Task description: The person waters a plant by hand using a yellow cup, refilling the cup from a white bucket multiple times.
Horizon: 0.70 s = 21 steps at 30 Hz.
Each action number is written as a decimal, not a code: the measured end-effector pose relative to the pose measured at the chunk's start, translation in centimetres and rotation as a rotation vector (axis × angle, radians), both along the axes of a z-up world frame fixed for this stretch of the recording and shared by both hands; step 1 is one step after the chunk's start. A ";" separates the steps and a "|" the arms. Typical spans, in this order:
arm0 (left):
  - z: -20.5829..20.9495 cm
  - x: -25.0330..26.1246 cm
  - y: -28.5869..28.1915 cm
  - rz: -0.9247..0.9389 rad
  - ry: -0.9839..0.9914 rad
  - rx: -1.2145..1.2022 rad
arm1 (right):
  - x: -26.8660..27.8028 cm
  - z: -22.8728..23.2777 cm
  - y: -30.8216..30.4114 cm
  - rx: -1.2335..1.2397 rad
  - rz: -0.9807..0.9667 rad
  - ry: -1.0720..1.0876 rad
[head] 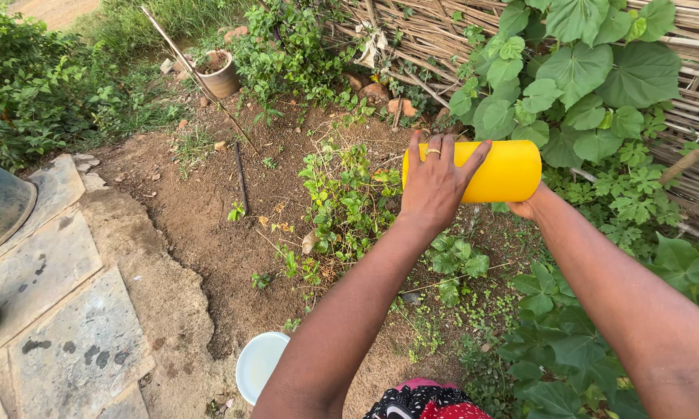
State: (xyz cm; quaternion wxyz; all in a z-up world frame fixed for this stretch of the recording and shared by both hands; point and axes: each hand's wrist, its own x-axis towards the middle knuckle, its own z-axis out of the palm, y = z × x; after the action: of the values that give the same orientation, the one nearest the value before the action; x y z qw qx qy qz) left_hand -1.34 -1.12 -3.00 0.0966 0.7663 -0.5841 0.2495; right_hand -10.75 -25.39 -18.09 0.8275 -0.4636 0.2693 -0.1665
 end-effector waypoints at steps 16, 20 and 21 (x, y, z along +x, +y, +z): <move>-2.1 2.7 6.3 0.218 0.463 0.110 | 5.1 1.2 4.1 -0.247 -0.044 0.275; -3.5 4.2 9.7 0.275 0.539 0.057 | 8.2 2.1 7.4 -0.337 -0.013 0.341; -3.8 4.7 10.6 0.311 0.569 0.053 | 9.0 2.6 8.6 -0.362 0.001 0.358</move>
State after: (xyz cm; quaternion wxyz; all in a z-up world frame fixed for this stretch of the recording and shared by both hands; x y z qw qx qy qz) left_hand 3.33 9.49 -6.81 0.1969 0.8876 -0.4159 0.0219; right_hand -1.72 -16.75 -15.54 0.6701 -0.6266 0.3771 -0.1269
